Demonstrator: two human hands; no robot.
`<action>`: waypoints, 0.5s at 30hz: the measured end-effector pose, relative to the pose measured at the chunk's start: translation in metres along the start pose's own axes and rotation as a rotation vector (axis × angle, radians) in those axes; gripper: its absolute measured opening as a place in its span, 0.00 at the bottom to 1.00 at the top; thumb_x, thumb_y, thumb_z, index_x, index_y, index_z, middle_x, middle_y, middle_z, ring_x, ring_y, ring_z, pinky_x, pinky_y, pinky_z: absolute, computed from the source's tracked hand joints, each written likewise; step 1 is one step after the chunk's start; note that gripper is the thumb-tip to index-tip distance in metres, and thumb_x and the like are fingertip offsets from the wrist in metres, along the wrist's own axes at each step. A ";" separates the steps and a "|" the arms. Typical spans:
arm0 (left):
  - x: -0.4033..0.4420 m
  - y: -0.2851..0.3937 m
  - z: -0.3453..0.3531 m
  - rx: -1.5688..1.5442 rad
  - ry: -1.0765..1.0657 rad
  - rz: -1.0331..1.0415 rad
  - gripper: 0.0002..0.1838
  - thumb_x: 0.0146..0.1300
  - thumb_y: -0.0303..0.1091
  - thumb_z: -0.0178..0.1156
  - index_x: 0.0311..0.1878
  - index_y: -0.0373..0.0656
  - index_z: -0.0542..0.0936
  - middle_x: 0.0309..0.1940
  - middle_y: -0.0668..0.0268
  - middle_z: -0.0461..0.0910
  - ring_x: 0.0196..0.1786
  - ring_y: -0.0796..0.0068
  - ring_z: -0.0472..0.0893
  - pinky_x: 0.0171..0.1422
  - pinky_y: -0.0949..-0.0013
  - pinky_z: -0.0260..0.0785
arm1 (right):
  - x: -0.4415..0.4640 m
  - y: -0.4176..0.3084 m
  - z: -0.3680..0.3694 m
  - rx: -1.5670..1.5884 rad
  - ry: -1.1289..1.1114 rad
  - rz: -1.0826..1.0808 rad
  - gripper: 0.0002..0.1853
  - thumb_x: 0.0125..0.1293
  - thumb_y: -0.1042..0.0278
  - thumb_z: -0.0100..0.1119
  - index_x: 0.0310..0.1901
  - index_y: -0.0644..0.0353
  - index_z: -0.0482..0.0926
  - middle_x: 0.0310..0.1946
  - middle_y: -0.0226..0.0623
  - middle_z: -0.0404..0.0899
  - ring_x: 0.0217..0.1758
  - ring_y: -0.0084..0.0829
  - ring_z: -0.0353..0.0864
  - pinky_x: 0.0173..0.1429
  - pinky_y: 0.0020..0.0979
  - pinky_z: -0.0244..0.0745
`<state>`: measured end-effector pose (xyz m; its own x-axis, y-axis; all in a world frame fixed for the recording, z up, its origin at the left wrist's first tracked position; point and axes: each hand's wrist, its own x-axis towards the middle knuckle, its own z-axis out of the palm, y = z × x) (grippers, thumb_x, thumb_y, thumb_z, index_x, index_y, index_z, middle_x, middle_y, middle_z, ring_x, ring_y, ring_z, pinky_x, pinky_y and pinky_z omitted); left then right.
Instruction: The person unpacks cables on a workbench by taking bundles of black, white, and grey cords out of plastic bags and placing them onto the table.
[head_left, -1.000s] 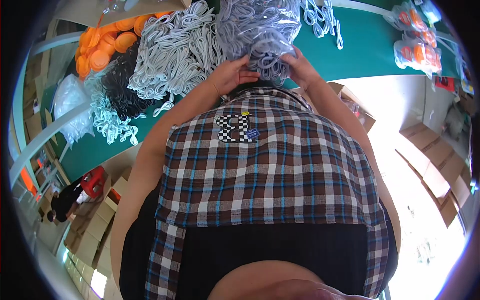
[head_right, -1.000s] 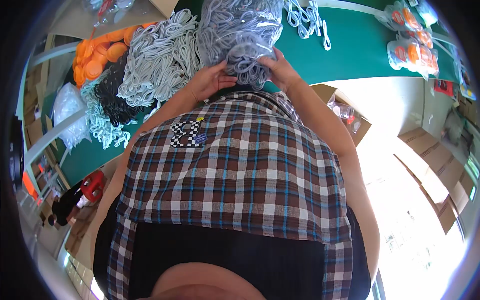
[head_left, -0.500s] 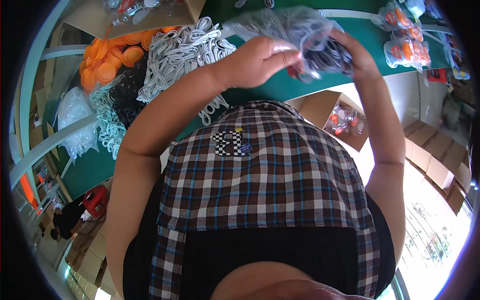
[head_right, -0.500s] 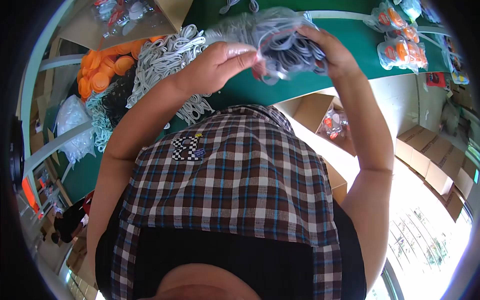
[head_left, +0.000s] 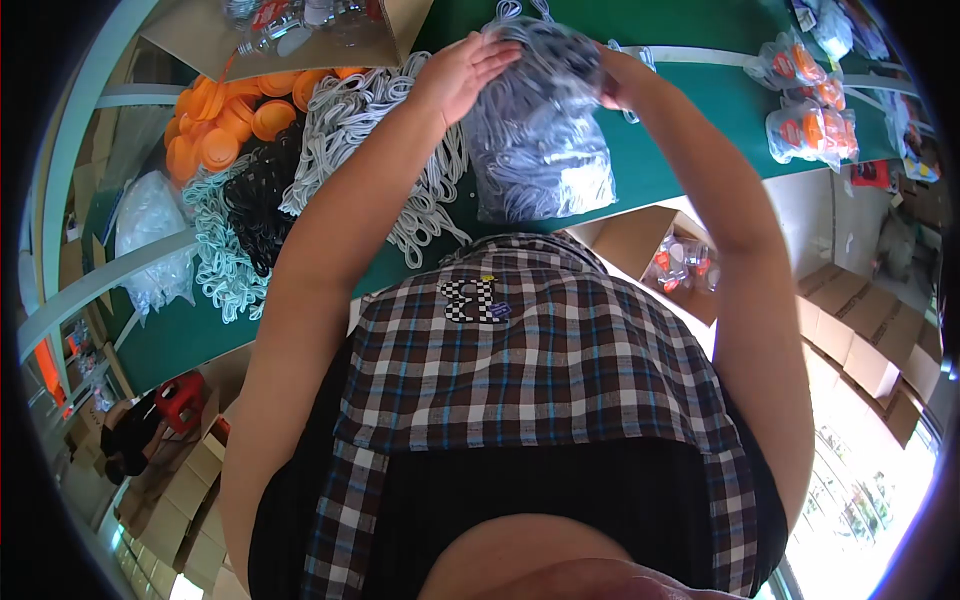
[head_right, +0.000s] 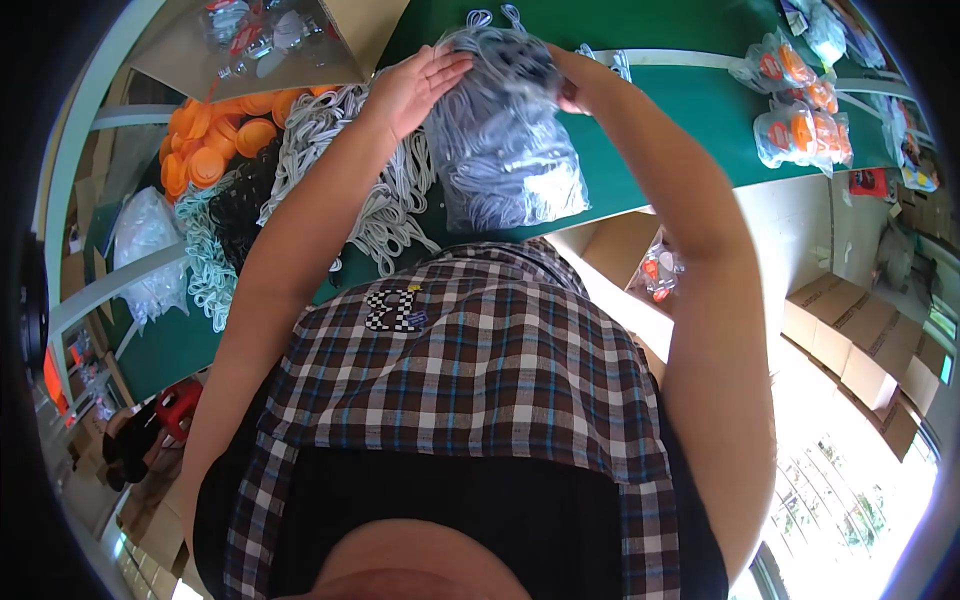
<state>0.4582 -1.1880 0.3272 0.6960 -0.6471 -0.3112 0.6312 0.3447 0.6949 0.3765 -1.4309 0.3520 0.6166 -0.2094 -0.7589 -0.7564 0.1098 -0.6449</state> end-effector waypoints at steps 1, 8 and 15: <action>0.013 -0.001 -0.014 0.151 0.045 -0.029 0.26 0.76 0.43 0.49 0.66 0.30 0.69 0.56 0.47 0.78 0.59 0.58 0.79 0.69 0.62 0.68 | 0.019 0.000 0.000 -0.087 0.030 -0.067 0.31 0.62 0.39 0.66 0.46 0.65 0.82 0.33 0.40 0.85 0.26 0.26 0.80 0.24 0.23 0.70; -0.065 -0.047 -0.085 0.692 0.148 -0.227 0.18 0.71 0.45 0.56 0.52 0.39 0.77 0.36 0.60 0.82 0.37 0.70 0.83 0.42 0.72 0.77 | 0.072 0.088 -0.019 -0.590 0.307 -0.439 0.38 0.57 0.38 0.70 0.54 0.70 0.79 0.46 0.46 0.83 0.49 0.39 0.81 0.55 0.36 0.77; -0.159 -0.174 -0.086 0.885 0.160 -0.206 0.19 0.62 0.41 0.67 0.47 0.33 0.79 0.34 0.58 0.83 0.33 0.75 0.81 0.37 0.73 0.71 | -0.006 0.206 -0.036 -0.135 -0.197 -0.195 0.33 0.57 0.60 0.76 0.59 0.68 0.73 0.44 0.44 0.82 0.41 0.32 0.81 0.41 0.28 0.79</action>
<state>0.2670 -1.0871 0.1997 0.6794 -0.5137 -0.5238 0.3015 -0.4554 0.8377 0.2091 -1.4420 0.2276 0.7733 -0.0199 -0.6337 -0.6338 -0.0468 -0.7720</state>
